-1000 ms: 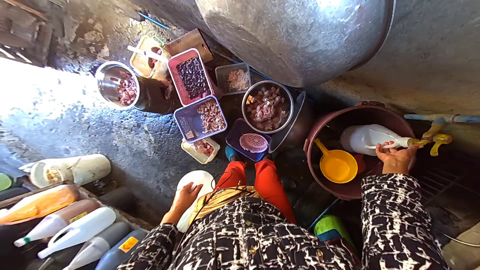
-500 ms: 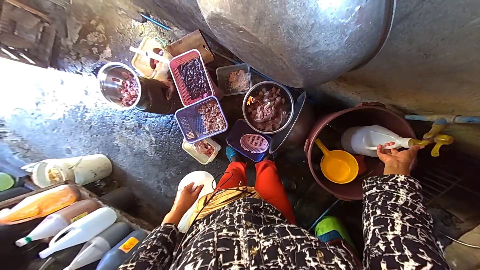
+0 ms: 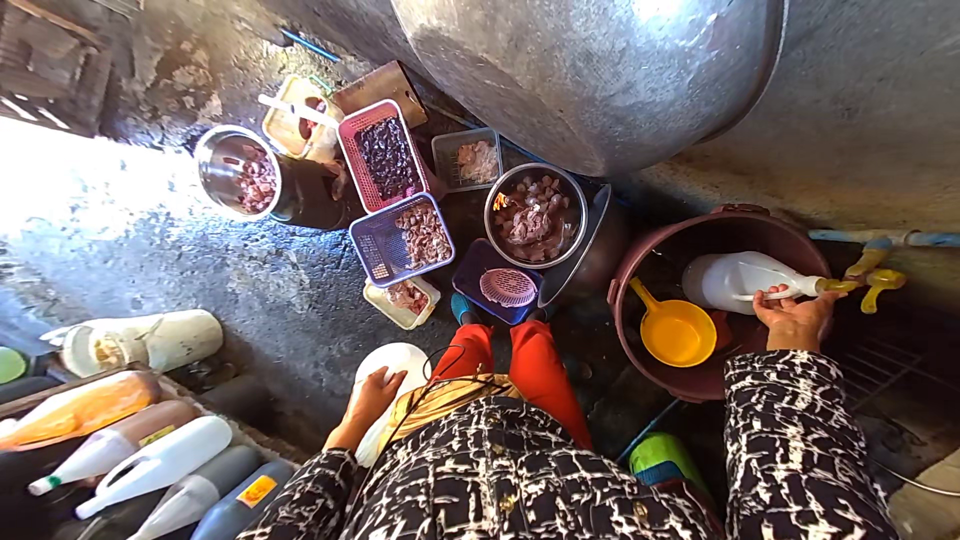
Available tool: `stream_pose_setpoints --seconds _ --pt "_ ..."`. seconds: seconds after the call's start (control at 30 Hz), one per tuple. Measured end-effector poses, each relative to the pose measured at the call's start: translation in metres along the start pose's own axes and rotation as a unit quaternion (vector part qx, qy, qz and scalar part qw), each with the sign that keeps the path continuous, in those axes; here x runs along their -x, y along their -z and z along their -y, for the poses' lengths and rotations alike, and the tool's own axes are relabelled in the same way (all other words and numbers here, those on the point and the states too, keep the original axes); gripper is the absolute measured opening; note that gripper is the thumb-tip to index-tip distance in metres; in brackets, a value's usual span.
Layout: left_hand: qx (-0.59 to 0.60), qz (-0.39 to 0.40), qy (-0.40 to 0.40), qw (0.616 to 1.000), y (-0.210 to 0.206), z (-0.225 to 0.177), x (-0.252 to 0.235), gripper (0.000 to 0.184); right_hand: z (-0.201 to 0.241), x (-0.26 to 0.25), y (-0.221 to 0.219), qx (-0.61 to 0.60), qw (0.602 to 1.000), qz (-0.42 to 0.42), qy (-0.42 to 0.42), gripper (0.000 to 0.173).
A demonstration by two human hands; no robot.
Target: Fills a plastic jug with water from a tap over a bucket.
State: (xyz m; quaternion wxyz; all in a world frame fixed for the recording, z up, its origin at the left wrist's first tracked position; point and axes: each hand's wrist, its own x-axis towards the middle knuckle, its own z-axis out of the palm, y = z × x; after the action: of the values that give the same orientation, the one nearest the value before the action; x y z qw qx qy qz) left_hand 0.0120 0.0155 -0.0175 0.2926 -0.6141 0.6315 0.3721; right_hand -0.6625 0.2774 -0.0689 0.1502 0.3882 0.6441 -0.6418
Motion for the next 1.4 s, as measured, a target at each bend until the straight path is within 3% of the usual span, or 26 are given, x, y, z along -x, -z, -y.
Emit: stream_pose_setpoints --seconds 1.4 --pt "-0.009 0.002 0.005 1.0 0.004 -0.0032 -0.0032 0.045 0.0007 -0.0009 0.0013 -0.013 1.0 -0.006 -0.005 0.065"
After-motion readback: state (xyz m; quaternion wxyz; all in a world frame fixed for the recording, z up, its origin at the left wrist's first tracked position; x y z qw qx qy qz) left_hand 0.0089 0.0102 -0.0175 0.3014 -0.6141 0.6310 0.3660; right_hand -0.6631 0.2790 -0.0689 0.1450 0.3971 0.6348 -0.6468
